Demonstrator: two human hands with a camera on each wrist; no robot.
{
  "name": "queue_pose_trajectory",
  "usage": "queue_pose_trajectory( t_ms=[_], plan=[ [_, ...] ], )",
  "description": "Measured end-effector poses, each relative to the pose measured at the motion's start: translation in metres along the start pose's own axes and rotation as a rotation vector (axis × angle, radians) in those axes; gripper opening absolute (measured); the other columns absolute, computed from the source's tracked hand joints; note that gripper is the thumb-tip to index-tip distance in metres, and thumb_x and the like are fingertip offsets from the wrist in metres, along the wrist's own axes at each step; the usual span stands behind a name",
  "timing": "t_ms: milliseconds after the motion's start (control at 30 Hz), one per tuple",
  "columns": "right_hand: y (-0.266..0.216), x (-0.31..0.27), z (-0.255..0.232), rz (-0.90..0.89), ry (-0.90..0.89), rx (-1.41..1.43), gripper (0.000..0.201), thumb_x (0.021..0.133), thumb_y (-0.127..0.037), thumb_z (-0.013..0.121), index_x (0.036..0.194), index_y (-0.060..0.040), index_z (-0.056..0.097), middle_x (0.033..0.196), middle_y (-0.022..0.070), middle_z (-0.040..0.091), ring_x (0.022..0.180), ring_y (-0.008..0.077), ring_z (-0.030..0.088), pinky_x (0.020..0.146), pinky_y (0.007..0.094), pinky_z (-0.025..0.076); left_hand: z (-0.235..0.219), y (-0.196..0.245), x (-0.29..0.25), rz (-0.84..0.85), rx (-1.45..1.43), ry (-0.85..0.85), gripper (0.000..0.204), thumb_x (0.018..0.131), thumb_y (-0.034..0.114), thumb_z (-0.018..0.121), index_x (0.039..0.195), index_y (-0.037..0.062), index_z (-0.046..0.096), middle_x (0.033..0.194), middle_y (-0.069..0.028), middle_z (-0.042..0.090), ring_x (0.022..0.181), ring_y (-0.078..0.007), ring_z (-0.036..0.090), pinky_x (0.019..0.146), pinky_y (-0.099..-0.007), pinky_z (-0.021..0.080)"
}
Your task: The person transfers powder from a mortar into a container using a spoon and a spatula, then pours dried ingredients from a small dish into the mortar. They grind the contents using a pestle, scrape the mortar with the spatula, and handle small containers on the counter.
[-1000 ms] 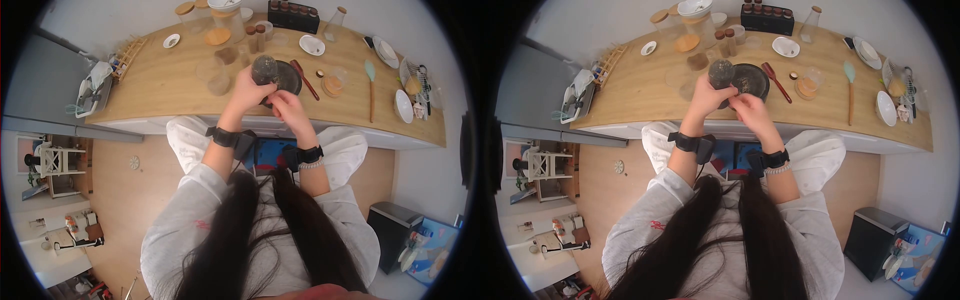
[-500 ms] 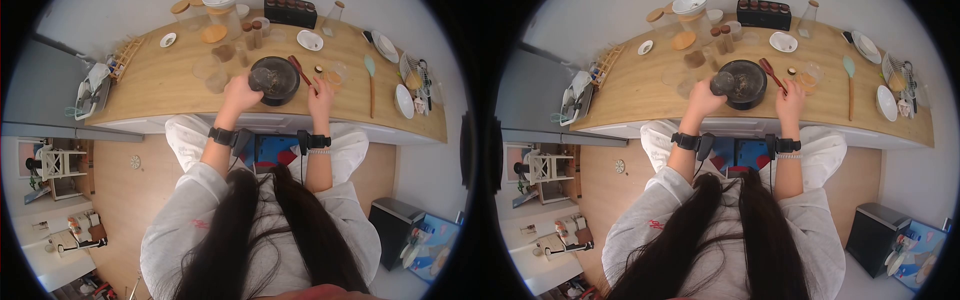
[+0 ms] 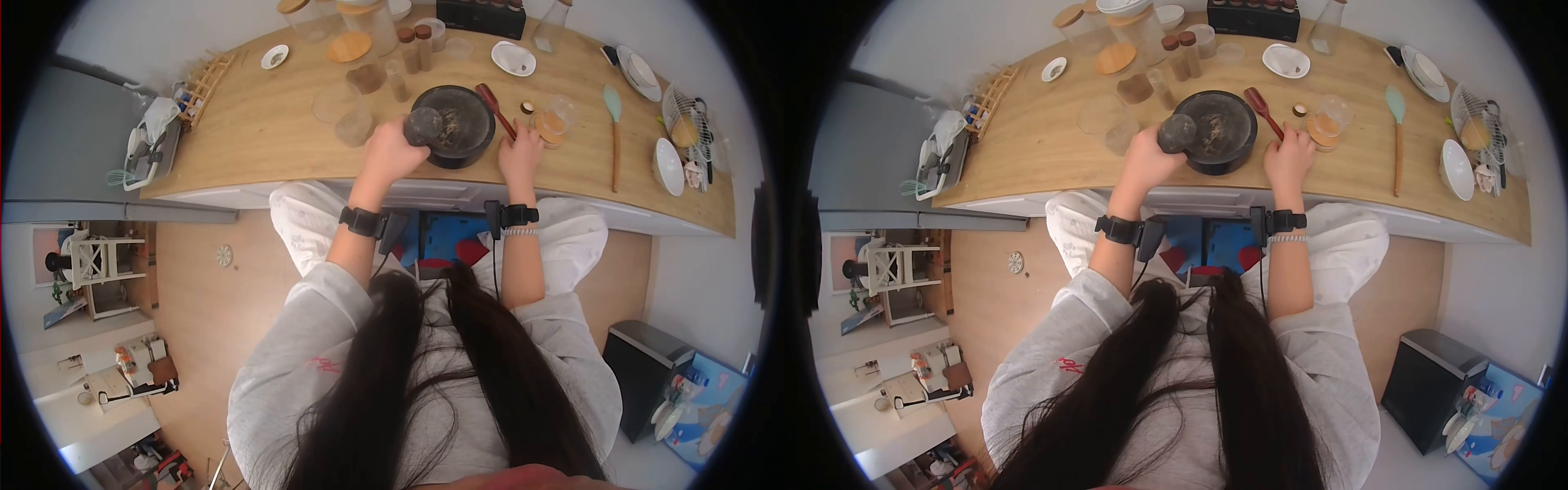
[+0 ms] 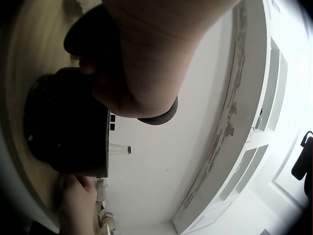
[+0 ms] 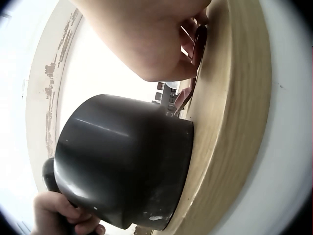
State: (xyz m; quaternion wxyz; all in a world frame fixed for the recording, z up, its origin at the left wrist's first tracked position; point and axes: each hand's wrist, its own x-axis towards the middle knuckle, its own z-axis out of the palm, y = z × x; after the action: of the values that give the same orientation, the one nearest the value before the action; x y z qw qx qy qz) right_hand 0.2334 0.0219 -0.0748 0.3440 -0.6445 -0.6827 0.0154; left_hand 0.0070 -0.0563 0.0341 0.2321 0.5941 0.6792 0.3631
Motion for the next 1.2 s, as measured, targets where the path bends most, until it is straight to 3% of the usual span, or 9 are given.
queue_pose_trajectory(
  t_ms=[133,300,733,833,900,933,1000,1133,1200],
  plan=[
    [0.0,0.008,0.002,0.059,-0.001,-0.058,0.034,0.075,-0.014,0.061,0.108,-0.0075,0.061,0.099,0.0146,0.055,0.097,0.0339,0.049,0.083,0.0419,0.041,0.002,-0.006,0.004,-0.03,-0.103,-0.052,0.036,0.059,0.015,0.065,0.093,0.0012,0.063,0.083,-0.0216,0.064,0.082,-0.0375,0.061,0.073,-0.0389,0.049],
    [0.006,0.013,0.002,0.045,-0.04,0.044,0.017,0.074,-0.017,0.065,0.088,-0.0073,0.067,0.087,0.0123,0.058,0.088,0.032,0.052,0.078,0.0412,0.043,0.003,-0.006,0.006,-0.039,-0.083,-0.055,0.035,0.059,0.014,0.065,0.091,0.0,0.063,0.082,-0.0218,0.064,0.082,-0.0371,0.061,0.073,-0.0384,0.049],
    [0.003,0.01,-0.006,0.004,-0.031,0.062,0.013,0.075,-0.017,0.065,0.08,-0.0056,0.062,0.083,0.012,0.059,0.087,0.0306,0.055,0.076,0.041,0.044,0.002,-0.002,0.008,-0.098,-0.037,-0.079,0.036,0.058,0.016,0.065,0.089,-0.001,0.064,0.083,-0.0219,0.064,0.084,-0.0364,0.062,0.074,-0.0379,0.049],
    [0.002,0.011,-0.008,0.125,-0.047,0.23,0.017,0.078,-0.019,0.064,0.084,-0.004,0.059,0.08,0.0128,0.061,0.079,0.0315,0.058,0.07,0.0408,0.046,0.002,0.0,0.007,-0.109,-0.039,-0.076,0.036,0.058,0.016,0.065,0.09,-0.0007,0.064,0.083,-0.0218,0.064,0.084,-0.0362,0.062,0.074,-0.0379,0.049],
    [-0.003,0.015,-0.016,0.217,0.033,0.464,0.019,0.082,-0.019,0.063,0.089,-0.0032,0.056,0.074,0.0125,0.061,0.066,0.0278,0.058,0.063,0.0361,0.046,0.001,0.002,0.007,-0.124,-0.038,-0.08,0.036,0.058,0.016,0.065,0.09,-0.0006,0.064,0.083,-0.0218,0.064,0.084,-0.0362,0.062,0.074,-0.0379,0.049],
    [-0.005,0.016,-0.021,0.216,0.034,0.463,0.019,0.082,-0.019,0.063,0.089,-0.0032,0.056,0.074,0.0125,0.061,0.066,0.0278,0.058,0.063,0.0361,0.046,0.001,0.002,0.007,-0.136,-0.036,-0.086,0.036,0.058,0.016,0.065,0.089,-0.0006,0.064,0.082,-0.0217,0.064,0.083,-0.0361,0.062,0.073,-0.0379,0.049],
    [-0.014,0.016,-0.034,0.195,0.031,0.693,0.019,0.085,-0.018,0.062,0.094,-0.0034,0.053,0.071,0.0088,0.06,0.06,0.0186,0.056,0.059,0.0291,0.044,0.0,0.003,0.007,-0.148,-0.036,-0.091,0.035,0.058,0.016,0.065,0.089,-0.0006,0.064,0.082,-0.0217,0.064,0.083,-0.0361,0.062,0.073,-0.0379,0.049],
    [-0.048,0.011,-0.065,0.09,-0.028,0.82,0.016,0.085,-0.013,0.062,0.094,-0.0033,0.052,0.071,0.0036,0.058,0.062,0.0092,0.052,0.059,0.0231,0.042,0.0,0.003,0.008,-0.17,-0.05,-0.102,0.033,0.058,0.016,0.065,0.086,-0.0013,0.064,0.078,-0.0218,0.064,0.079,-0.0364,0.062,0.07,-0.0375,0.049],
    [-0.064,0.004,-0.073,0.054,-0.118,1.097,0.016,0.085,-0.009,0.063,0.094,-0.0029,0.052,0.074,0.0004,0.057,0.066,0.0059,0.05,0.06,0.0198,0.04,0.0,0.002,0.009,-0.17,-0.052,-0.104,0.032,0.058,0.016,0.065,0.085,-0.0015,0.064,0.076,-0.0218,0.063,0.077,-0.0363,0.063,0.068,-0.0372,0.049]
  ],
)
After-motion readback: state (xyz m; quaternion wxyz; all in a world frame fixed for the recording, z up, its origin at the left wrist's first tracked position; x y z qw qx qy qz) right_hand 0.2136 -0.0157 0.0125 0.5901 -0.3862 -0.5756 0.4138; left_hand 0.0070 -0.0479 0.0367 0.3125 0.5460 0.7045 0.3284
